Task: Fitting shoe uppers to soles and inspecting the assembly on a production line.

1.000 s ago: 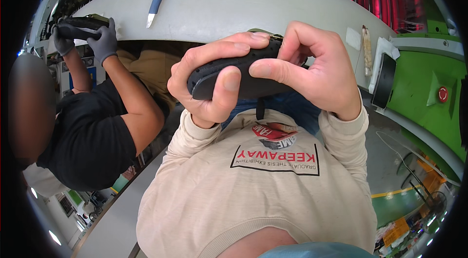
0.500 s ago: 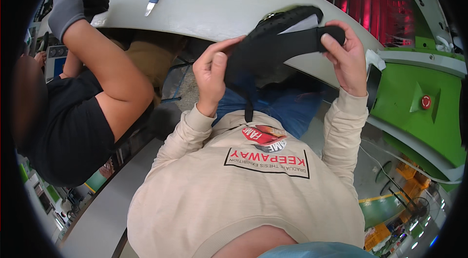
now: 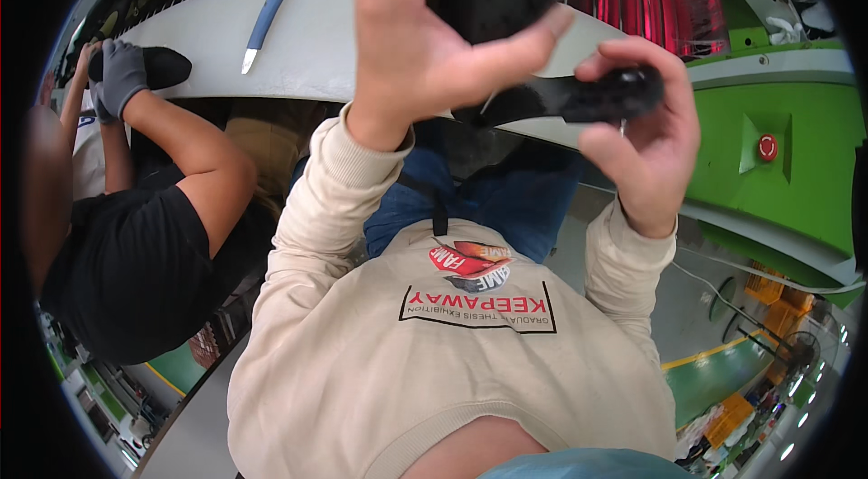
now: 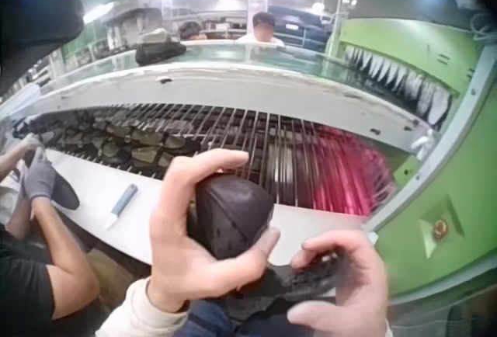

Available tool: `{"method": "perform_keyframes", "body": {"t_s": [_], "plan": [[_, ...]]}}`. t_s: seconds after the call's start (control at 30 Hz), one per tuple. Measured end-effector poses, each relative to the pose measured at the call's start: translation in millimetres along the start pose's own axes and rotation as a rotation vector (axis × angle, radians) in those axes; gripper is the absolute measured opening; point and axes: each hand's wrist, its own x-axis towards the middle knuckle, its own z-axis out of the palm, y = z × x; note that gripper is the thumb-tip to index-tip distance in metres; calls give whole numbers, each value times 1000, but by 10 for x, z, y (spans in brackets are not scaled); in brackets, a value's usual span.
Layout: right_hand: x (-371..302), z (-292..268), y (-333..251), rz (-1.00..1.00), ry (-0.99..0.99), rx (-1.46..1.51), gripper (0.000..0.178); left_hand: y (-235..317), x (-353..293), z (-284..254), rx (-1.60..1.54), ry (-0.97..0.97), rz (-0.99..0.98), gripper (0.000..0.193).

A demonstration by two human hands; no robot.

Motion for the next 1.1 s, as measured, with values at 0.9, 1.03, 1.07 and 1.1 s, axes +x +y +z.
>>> {"method": "perform_keyframes", "body": {"t_s": [0.9,1.03,1.07,1.1], "plan": [[86,768,480,-364,215,-185,39,-735,-407,-177,93,93,101,85],[102,911,536,-342,221,-279,62,-831,-445,-203,-40,168,41,85],[91,937,550,-325,213,-300,67,-844,-451,-207,-63,192,25,85],[110,970,562,-324,204,-297,67,-861,-457,-219,-58,199,21,85]]}}
